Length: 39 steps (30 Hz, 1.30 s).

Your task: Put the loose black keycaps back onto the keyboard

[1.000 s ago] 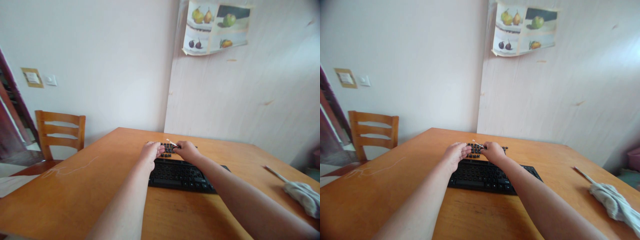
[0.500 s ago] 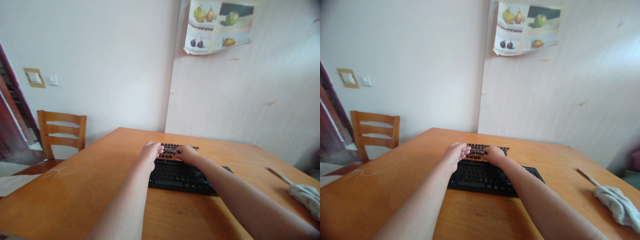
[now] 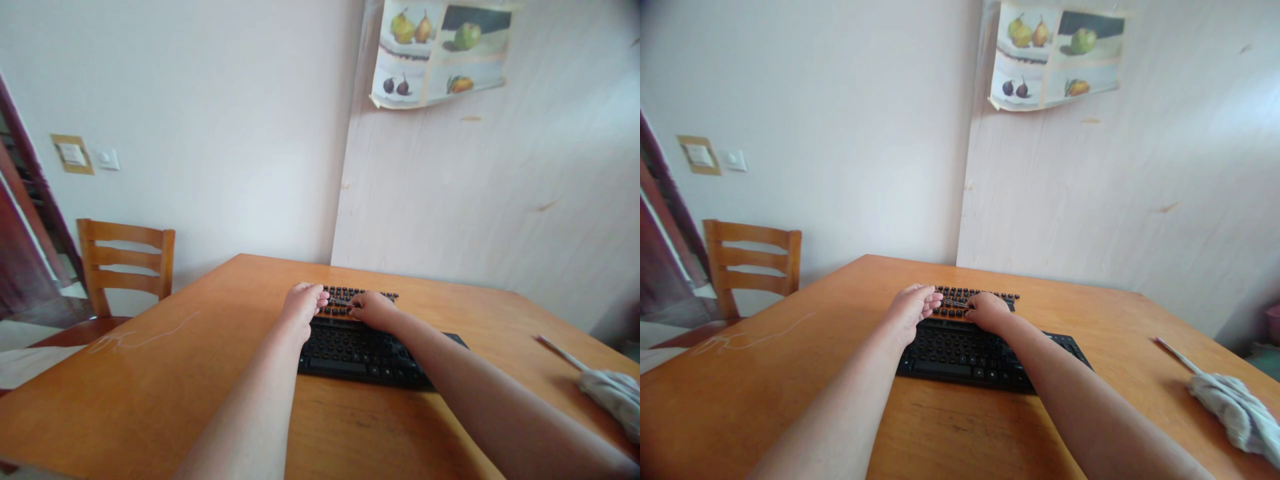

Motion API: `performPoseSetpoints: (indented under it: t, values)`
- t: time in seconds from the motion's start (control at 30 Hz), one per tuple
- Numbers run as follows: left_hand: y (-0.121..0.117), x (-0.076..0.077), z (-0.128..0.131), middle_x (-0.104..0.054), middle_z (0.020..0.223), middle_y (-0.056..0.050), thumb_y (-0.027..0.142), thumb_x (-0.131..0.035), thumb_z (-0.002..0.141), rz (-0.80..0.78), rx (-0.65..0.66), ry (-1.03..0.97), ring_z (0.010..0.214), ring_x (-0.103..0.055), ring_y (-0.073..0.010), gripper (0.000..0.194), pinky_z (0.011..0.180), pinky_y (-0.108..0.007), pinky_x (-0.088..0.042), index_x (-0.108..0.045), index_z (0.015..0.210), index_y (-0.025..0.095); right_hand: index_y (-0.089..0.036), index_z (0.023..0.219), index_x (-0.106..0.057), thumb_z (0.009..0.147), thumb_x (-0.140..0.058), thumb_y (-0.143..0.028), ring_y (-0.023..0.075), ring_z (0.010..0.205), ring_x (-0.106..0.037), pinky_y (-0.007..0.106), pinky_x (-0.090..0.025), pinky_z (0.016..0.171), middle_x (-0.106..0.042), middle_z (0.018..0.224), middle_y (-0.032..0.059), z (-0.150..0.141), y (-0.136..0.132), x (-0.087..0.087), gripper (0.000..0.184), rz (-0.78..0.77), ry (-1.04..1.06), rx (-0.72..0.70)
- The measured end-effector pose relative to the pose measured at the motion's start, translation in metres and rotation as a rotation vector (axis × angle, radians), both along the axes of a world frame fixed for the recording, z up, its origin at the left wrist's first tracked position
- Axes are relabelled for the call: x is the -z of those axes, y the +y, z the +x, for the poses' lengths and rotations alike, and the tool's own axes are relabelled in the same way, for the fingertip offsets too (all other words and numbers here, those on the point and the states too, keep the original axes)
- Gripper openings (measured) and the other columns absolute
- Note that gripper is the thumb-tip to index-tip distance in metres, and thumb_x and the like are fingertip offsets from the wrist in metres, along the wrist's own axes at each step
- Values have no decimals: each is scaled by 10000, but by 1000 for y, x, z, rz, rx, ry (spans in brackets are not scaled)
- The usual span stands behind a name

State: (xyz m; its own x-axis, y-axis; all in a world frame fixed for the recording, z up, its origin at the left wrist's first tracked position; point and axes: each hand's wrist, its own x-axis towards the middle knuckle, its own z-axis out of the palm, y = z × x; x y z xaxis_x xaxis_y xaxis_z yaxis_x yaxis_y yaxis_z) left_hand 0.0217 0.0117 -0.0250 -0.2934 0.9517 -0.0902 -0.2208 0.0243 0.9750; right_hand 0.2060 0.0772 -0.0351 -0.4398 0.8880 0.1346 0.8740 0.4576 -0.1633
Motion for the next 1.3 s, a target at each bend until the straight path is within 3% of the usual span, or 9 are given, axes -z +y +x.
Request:
performPoseSetpoints:
  t: [0.2,0.43,0.6,0.73,0.9,1.3]
  values:
    - [0,1,0,-727,842,-87,313,-652,738,17,0,28,705,-656,-143,160,623,-238,-424,-586,787,176,-194,824,-729,792,-577,-347,163,676,-575,248,-360,587,-676,725,36,5,1,-8,218,23,163,10]
    - [-1,4,5,-706,761,-75,270,-672,733,50,7,72,675,-640,-151,123,663,-259,-453,-592,722,177,-130,750,-681,830,-434,-320,143,532,-526,250,-391,508,-585,607,37,11,-26,-34,322,-164,797,112]
    - [1,6,9,-702,752,-72,256,-649,752,49,54,177,650,-629,-153,101,668,-270,-457,-598,707,181,-166,654,-658,865,-428,-424,133,529,-477,257,-368,522,-534,549,14,17,-56,-40,405,-107,759,24]
    - [2,10,9,-702,759,-76,262,-642,754,55,80,245,646,-625,-147,102,679,-269,-458,-606,710,177,-185,801,-645,838,-521,-415,100,435,-405,225,-294,423,-496,502,-26,19,-77,-36,264,-327,757,-17]
    - [3,14,9,-701,774,-82,295,-653,750,84,96,258,677,-630,-152,133,709,-274,-459,-611,718,173,-208,832,-618,753,-626,-268,96,467,-491,200,-367,438,-570,565,-28,19,-97,-34,99,-487,748,-57]
    - [2,13,9,-711,790,-85,295,-578,776,71,113,365,666,-628,-141,137,688,-273,-477,-600,732,167,-181,863,-561,844,-576,-350,96,469,-569,178,-415,417,-646,647,6,12,-99,-14,171,-535,521,-134]
